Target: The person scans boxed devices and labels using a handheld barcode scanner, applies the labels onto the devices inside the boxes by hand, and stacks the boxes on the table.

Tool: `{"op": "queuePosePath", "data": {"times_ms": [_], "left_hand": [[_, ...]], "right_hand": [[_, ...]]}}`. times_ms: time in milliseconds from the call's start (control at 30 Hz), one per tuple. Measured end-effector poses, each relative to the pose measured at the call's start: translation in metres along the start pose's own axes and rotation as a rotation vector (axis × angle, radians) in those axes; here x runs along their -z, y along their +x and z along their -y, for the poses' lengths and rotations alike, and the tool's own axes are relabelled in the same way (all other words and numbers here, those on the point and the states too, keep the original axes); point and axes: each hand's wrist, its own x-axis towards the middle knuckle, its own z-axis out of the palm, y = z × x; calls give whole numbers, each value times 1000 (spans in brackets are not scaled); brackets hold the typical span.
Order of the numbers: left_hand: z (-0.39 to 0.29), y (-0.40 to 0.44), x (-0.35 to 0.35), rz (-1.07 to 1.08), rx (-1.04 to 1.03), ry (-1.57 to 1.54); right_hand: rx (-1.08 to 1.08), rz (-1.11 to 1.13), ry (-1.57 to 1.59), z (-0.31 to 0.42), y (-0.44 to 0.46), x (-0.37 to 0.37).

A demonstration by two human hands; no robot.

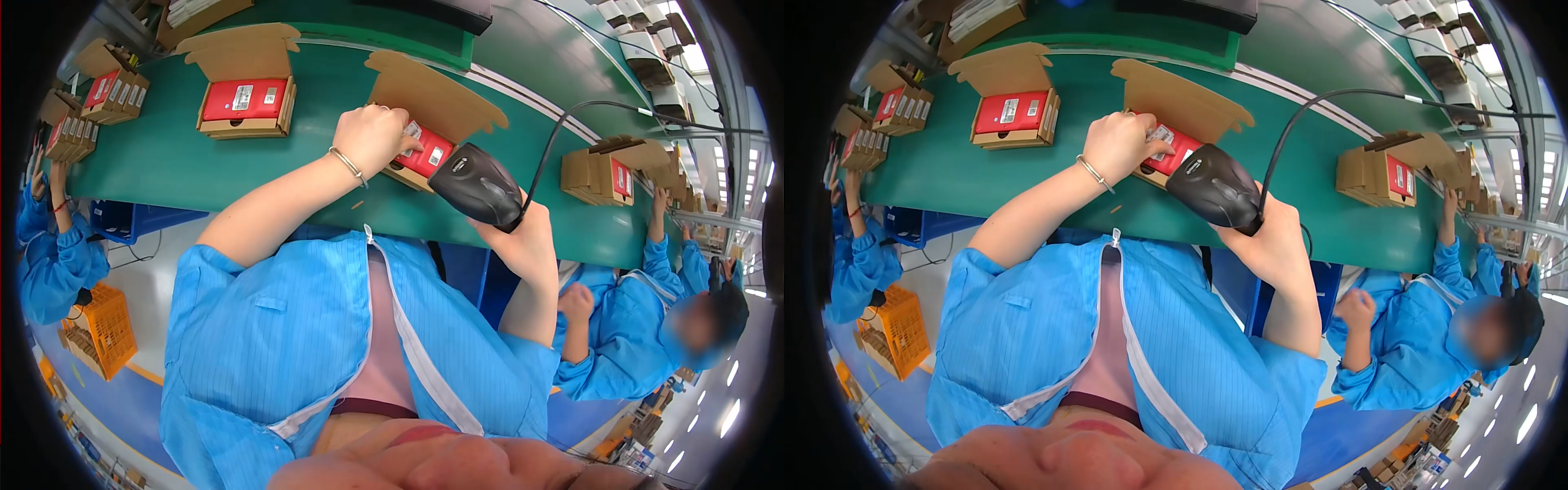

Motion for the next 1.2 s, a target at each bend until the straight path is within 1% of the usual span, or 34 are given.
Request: {"op": "queuePosePath", "data": {"times_ms": [67, 133, 167, 233, 267, 300, 333, 367, 400, 433, 500, 533, 567, 633, 667, 700, 733, 767, 833, 867, 1000, 1067, 1133, 1167, 1200], "left_hand": [[2, -1, 1, -32, -15, 4], [13, -7, 9, -161, -53, -145], [20, -12, 16, -226, -31, -174], [35, -26, 39, -236, 113, -338], [47, -36, 47, -281, 163, -421], [61, -45, 55, -345, 220, -419], [73, -52, 62, -463, 194, -495], [89, -58, 67, -597, 214, -446], [108, -66, 74, -621, 324, -362], [121, -70, 78, -702, 338, -371], [152, -80, 90, -588, 568, -15], [165, -83, 91, -549, 573, 96], [176, -84, 88, -551, 577, 97], [199, -86, 75, -558, 428, 105], [209, -85, 72, -550, 438, 41], [222, -83, 69, -526, 490, -7], [231, -83, 70, -504, 540, -55], [224, -79, 74, -489, 543, -79], [218, -75, 83, -408, 529, -23], [221, -75, 83, -427, 446, 12], [216, -75, 90, -391, 414, 28], [199, -82, 93, -399, 381, -48], [180, -88, 96, -347, 423, -169], [170, -90, 97, -308, 460, -230], [164, -92, 93, -341, 440, -316]], "right_hand": [[16, -3, 9, -2, 3, -3], [1, 12, 0, -2, 8, -5], [-14, 27, -5, -3, 10, -6], [-26, 45, -40, -6, 15, -8], [-38, 58, -80, -7, 18, -8], [-38, 64, -76, -7, 21, -9], [-30, 85, -91, -8, 24, -10], [-24, 107, -106, -9, 27, -10], [-22, 108, -103, -8, 29, -11], [-35, 117, -119, -8, 31, -11], [-46, 132, -133, -8, 32, -12], [-30, 112, -117, -9, 32, -13], [-14, 93, -102, -9, 31, -13], [-30, 76, -93, -2, 27, -11], [-46, 58, -80, 1, 25, -12], [-13, 48, -37, 2, 22, -12], [-27, 55, -8, 5, 19, -13], [-41, 60, 20, 9, 16, -13], [-14, 68, 68, 8, 11, -18], [-3, 65, 82, 8, 9, -20], [44, 107, 191, 12, 5, -32], [57, 102, 187, 15, 6, -34], [165, 123, 212, 11, 7, -39], [163, 124, 214, 15, 7, -40], [180, 119, 257, 21, 8, -42]]}}
